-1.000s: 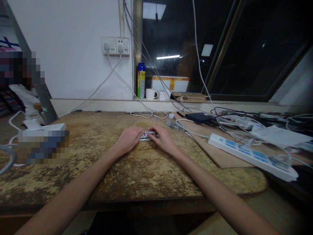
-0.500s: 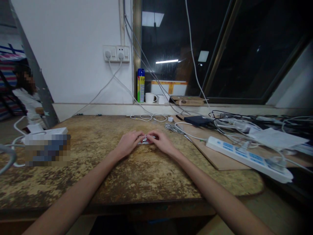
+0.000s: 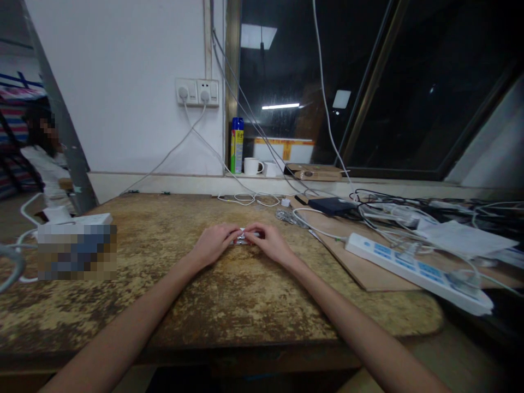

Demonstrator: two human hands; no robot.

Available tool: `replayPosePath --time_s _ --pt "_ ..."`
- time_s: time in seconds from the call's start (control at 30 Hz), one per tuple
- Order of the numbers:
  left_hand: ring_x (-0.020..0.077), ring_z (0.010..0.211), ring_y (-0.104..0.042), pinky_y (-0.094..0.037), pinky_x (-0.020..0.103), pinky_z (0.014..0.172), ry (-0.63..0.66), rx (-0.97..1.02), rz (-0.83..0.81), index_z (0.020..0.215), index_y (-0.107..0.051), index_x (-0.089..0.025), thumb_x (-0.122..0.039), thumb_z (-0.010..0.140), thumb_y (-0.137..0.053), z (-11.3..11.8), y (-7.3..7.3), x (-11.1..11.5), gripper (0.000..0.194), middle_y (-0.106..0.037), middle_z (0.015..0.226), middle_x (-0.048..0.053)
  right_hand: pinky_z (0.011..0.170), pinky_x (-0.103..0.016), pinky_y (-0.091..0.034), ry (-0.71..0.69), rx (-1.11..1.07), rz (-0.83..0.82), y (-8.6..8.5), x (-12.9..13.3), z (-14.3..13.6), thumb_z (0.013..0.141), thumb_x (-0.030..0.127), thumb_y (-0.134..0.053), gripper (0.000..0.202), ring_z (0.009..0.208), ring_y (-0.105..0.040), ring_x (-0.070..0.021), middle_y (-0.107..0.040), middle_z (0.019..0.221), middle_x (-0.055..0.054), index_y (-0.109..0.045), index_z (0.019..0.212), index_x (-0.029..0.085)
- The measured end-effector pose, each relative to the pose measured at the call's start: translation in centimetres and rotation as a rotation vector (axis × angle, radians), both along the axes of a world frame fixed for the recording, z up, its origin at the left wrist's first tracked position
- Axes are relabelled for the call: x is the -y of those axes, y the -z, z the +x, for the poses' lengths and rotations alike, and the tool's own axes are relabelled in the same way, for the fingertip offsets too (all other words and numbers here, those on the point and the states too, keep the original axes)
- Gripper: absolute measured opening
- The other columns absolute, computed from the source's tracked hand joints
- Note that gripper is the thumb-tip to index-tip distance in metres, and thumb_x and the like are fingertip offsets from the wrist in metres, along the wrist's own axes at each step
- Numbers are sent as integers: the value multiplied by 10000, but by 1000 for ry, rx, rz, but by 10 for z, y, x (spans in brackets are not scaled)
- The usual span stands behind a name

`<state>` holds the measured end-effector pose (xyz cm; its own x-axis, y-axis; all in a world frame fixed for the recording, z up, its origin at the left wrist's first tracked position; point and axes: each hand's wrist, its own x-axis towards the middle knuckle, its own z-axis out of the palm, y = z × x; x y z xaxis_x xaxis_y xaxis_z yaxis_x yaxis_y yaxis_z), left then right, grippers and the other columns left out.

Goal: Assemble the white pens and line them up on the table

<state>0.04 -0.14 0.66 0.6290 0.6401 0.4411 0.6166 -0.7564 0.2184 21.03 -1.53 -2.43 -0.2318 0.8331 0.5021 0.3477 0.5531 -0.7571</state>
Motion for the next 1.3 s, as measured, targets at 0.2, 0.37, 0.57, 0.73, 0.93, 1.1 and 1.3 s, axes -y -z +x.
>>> replayPosePath --time_s 0.2,0.37,0.57,0.73,0.93,1.1,1.3 --pt "216 860 -670 -444 285 755 -10 -14 0 970 -702 -209 -432 1073 -360 0 0 -1 421 -745 941 54 822 -300 -529 10 -5 42 0 1 -1 888 358 -673 212 857 -688 -177 -746 939 -46 -706 987 174" --pt "219 844 -673 -452 288 756 -8 -14 -36 959 -719 -214 -442 1067 -364 -1 2 -2 436 -757 946 57 802 -298 -532 -14 45 21 -4 6 -1 944 357 -609 211 824 -699 -175 -760 898 -48 -713 998 182" --pt "214 802 -665 -441 287 729 -1 -7 -45 905 -713 -218 -444 1069 -351 0 1 -2 457 -742 868 44 831 -302 -535 15 43 76 -6 8 0 900 330 -673 194 885 -708 -182 -764 961 -53 -706 1028 188" --pt "217 807 -668 -441 289 739 7 1 -61 904 -713 -223 -435 1068 -350 -1 3 -4 451 -742 869 40 822 -306 -529 31 57 79 -5 5 0 913 317 -649 168 874 -705 -182 -766 958 -48 -724 995 192" --pt "230 855 -672 -462 304 777 -13 41 -71 936 -712 -217 -400 1059 -386 -5 6 -9 393 -748 922 53 808 -303 -540 41 -67 57 1 -4 4 811 281 -723 174 852 -683 -177 -740 939 -33 -711 960 192" --pt "238 1086 -649 -468 346 966 99 179 -111 1174 -688 -234 -385 1050 -417 -6 3 -8 333 -730 1172 64 789 -309 -535 61 -210 -115 -1 -7 6 819 352 -691 233 809 -680 -179 -760 932 -52 -751 961 178" --pt "241 1093 -633 -454 363 995 128 210 -86 1160 -700 -230 -356 1025 -475 -9 3 -15 291 -722 1145 63 769 -298 -515 112 -279 -130 -1 -10 10 787 370 -702 259 827 -667 -187 -755 930 -52 -748 964 187"
